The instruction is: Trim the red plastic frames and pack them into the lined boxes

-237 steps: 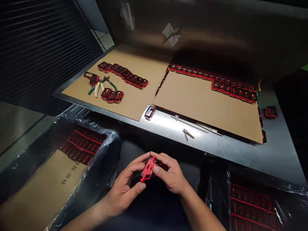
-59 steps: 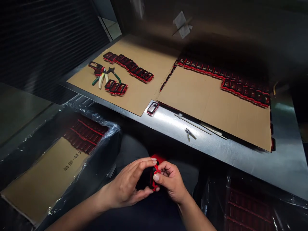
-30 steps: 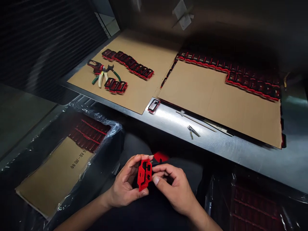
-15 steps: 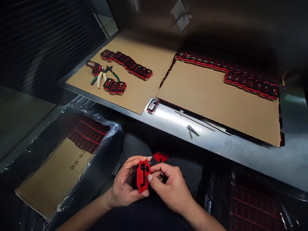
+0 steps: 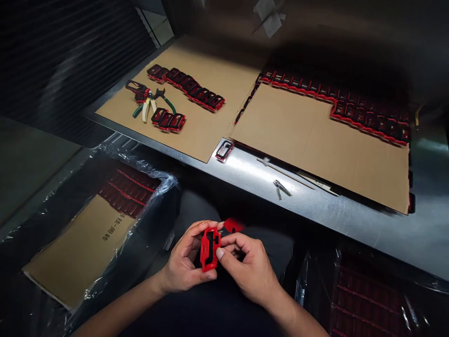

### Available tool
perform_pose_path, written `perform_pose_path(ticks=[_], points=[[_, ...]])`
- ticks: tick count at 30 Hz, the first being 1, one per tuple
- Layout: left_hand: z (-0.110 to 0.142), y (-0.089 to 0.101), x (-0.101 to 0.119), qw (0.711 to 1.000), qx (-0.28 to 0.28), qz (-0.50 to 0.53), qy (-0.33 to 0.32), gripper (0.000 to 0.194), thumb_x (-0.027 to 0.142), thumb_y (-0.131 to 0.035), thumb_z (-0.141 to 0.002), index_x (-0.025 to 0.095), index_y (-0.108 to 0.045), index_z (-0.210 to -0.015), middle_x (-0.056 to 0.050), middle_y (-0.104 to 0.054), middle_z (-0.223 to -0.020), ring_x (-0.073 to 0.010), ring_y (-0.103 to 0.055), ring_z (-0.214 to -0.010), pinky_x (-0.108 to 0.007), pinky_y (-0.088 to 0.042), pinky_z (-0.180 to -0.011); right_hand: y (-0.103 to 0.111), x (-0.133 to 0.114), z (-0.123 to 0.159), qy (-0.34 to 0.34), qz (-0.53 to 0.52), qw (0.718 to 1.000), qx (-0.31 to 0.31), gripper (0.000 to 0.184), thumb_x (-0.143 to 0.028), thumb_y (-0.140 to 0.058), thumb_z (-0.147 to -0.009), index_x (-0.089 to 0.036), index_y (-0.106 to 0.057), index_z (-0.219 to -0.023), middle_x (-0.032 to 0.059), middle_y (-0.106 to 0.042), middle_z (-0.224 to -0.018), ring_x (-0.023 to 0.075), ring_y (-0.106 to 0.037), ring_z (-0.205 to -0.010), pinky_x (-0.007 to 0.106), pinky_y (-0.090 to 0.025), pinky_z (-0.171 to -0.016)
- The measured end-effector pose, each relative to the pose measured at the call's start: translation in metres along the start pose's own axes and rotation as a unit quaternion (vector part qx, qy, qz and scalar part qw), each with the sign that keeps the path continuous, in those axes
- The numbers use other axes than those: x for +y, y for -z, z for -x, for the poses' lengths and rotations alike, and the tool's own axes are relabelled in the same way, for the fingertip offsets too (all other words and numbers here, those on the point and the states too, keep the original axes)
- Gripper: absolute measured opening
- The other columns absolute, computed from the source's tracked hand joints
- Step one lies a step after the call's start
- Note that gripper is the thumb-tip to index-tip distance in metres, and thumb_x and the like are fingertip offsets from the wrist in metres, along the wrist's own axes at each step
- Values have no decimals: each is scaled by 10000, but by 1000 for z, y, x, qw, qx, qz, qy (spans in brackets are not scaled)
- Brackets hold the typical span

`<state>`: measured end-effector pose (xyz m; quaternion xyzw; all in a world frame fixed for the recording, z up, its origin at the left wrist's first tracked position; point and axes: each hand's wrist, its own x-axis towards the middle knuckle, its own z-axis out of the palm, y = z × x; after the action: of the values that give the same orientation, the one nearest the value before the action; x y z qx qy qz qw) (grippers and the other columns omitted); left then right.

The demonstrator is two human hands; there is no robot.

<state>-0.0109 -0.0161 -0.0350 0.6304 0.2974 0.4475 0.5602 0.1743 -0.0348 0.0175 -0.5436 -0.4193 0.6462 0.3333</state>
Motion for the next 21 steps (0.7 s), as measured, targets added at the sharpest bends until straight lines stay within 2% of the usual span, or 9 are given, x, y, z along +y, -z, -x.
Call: perform_pose_path(ticks=[3,5,6,8,10,12,15,18,21], points=[[1,2,0,1000,-3,-2,8,809,466,-810,-798,291,-412,-1480,-134,-507,-1363,-310,-599,-1272,-455,-538,-1076,9,1,1,26,36,999,9,234,-411,-656,-926,-205,-766,-945,35,-775,-810,176,-704,-723,283,-548,-701],[4,5,0,1000,0,-12,14,795,443,-791,-824,281,-395,-1494,-138,-471,-1371,-304,-592,-1271,-455,-526,-1086,27,3,-1,78,116,983,115,240,-424,-640,-936,-223,-771,-943,43,-779,-855,195,-714,-772,310,-556,-736],[4,6,0,1000,1,-22,15,789,414,-779,-838,275,-380,-1505,-141,-454,-1370,-302,-584,-1272,-456,-526,-1081,39,4,-4,109,177,957,201,250,-433,-634,-936,-226,-772,-952,54,-775,-884,209,-710,-798,331,-556,-752],[5,9,0,999,0,-50,16,776,353,-749,-852,263,-361,-1518,-143,-438,-1343,-295,-573,-1249,-464,-541,-1049,66,7,-14,148,307,866,365,315,-476,-638,-912,-211,-762,-1030,92,-753,-959,252,-686,-862,390,-552,-785],[3,9,2,995,-12,-91,23,758,305,-726,-841,251,-377,-1511,-140,-445,-1299,-283,-570,-1190,-475,-555,-1007,91,9,-28,141,412,786,439,457,-536,-659,-865,-178,-734,-1139,134,-717,-1039,304,-658,-940,452,-546,-812],[-2,7,6,991,-31,-129,24,768,267,-717,-815,242,-388,-1508,-136,-454,-1270,-272,-567,-1138,-479,-557,-986,108,10,-42,104,478,753,439,527,-566,-679,-830,-172,-724,-1177,148,-693,-1070,344,-642,-995,483,-545,-811],[-11,2,15,986,-59,-156,-16,859,227,-744,-776,233,-341,-1535,-141,-472,-1263,-277,-564,-1130,-467,-563,-968,116,10,-49,87,502,749,424,401,-523,-675,-847,-190,-763,-1053,120,-703,-982,320,-670,-894,461,-556,-753],[-17,-2,22,982,-74,-159,-64,886,211,-776,-748,199,-341,-1520,-157,-514,-1254,-289,-589,-1123,-451,-581,-940,108,8,-28,183,473,783,360,286,-430,-675,-886,-179,-756,-996,77,-721,-857,237,-682,-732,397,-567,-719],[-19,-2,24,979,-80,-157,-101,864,209,-773,-750,174,-350,-1501,-183,-549,-1259,-304,-619,-1115,-460,-591,-914,89,7,10,298,434,830,186,223,-262,-680,-906,-191,-729,-1112,70,-722,-920,186,-695,-786,300,-576,-689]])
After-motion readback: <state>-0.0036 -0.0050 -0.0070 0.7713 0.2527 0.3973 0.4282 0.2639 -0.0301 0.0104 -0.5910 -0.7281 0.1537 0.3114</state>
